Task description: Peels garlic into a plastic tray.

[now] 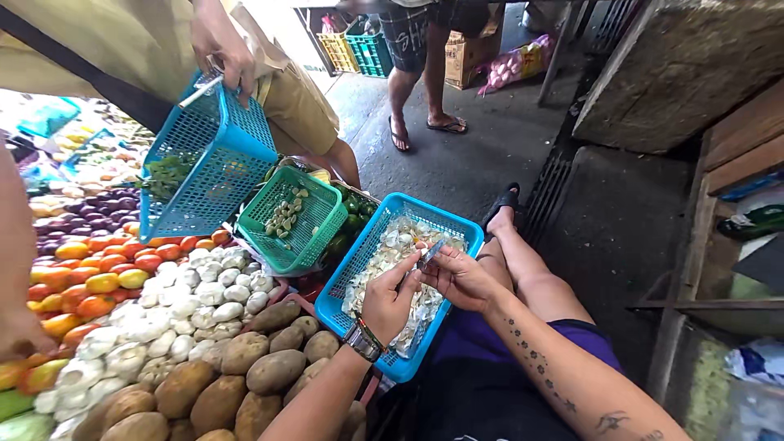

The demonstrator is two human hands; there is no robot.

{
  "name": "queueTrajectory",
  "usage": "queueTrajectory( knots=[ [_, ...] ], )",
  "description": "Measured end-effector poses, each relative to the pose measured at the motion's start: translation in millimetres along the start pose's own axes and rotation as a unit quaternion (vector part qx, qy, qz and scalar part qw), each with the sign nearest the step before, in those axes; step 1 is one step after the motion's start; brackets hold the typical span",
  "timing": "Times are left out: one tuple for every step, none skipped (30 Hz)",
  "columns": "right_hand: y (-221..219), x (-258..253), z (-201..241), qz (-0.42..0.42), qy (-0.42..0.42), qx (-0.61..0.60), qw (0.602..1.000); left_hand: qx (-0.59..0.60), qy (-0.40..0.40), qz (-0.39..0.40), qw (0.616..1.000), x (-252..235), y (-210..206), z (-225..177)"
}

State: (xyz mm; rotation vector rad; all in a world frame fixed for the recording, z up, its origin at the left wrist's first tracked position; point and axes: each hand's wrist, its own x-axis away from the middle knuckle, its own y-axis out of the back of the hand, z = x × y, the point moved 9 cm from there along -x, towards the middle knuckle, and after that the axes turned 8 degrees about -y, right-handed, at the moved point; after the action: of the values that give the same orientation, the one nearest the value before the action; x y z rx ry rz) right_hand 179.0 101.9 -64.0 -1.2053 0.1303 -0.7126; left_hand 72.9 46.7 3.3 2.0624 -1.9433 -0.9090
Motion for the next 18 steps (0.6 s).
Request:
queueTrajectory(
  knots=[
    [0,0,0,0.001,0.002,0.0,1.0,0.002,0.003,0.001,1.0,0,0,0],
    [-1,1,0,0.002,0.006,0.001,1.0,0.005,0.003,0.001,1.0,0,0,-1],
    [0,1,1,0.002,0.01,0.002,1.0,0.007,0.001,0.002,1.0,1,0,-3],
    [0,1,2,0.001,0.013,0.006,1.0,0.007,-0.003,0.004,1.0,0,0,-5],
    [1,1,2,0.0,0.015,0.007,1.0,0.004,-0.006,0.005,1.0,1,-1,-7],
    [1,1,2,-0.002,0.014,0.006,1.0,0.001,-0.004,0.003,1.0,1,-1,-7],
    [1,1,2,-0.003,0.013,0.003,1.0,-0.001,-0.003,0.001,1.0,1,-1,-7],
    [1,0,2,-0.003,0.012,0.0,1.0,0.0,-0.002,-0.001,1.0,0,-1,-6],
    [1,0,3,-0.004,0.013,-0.003,1.0,0.001,-0.003,-0.003,1.0,0,-1,-6],
    [1,0,3,-0.004,0.014,-0.006,1.0,0.0,-0.004,-0.003,1.0,0,-1,-6],
    [2,1,3,-0.003,0.016,-0.008,1.0,-0.002,-0.006,-0.004,1.0,0,-1,-6],
    [2,1,3,-0.003,0.018,-0.009,1.0,-0.006,-0.008,-0.004,1.0,0,-1,-6],
    [3,1,2,-0.003,0.02,-0.009,1.0,-0.011,-0.011,-0.005,1.0,0,-1,-7],
    [3,0,2,-0.003,0.022,-0.006,1.0,-0.016,-0.013,-0.006,1.0,0,0,-7],
    [4,0,2,-0.006,0.022,0.001,1.0,-0.019,-0.009,-0.01,1.0,-1,1,-5],
    [3,0,2,-0.009,0.022,0.013,1.0,-0.013,0.01,-0.017,1.0,-1,3,-1],
    [2,0,2,-0.007,0.022,0.032,0.999,0.006,0.053,-0.028,0.998,-1,6,7],
    [1,0,1,-0.001,0.021,0.051,0.998,0.05,0.116,-0.045,0.991,0,9,19]
  ],
)
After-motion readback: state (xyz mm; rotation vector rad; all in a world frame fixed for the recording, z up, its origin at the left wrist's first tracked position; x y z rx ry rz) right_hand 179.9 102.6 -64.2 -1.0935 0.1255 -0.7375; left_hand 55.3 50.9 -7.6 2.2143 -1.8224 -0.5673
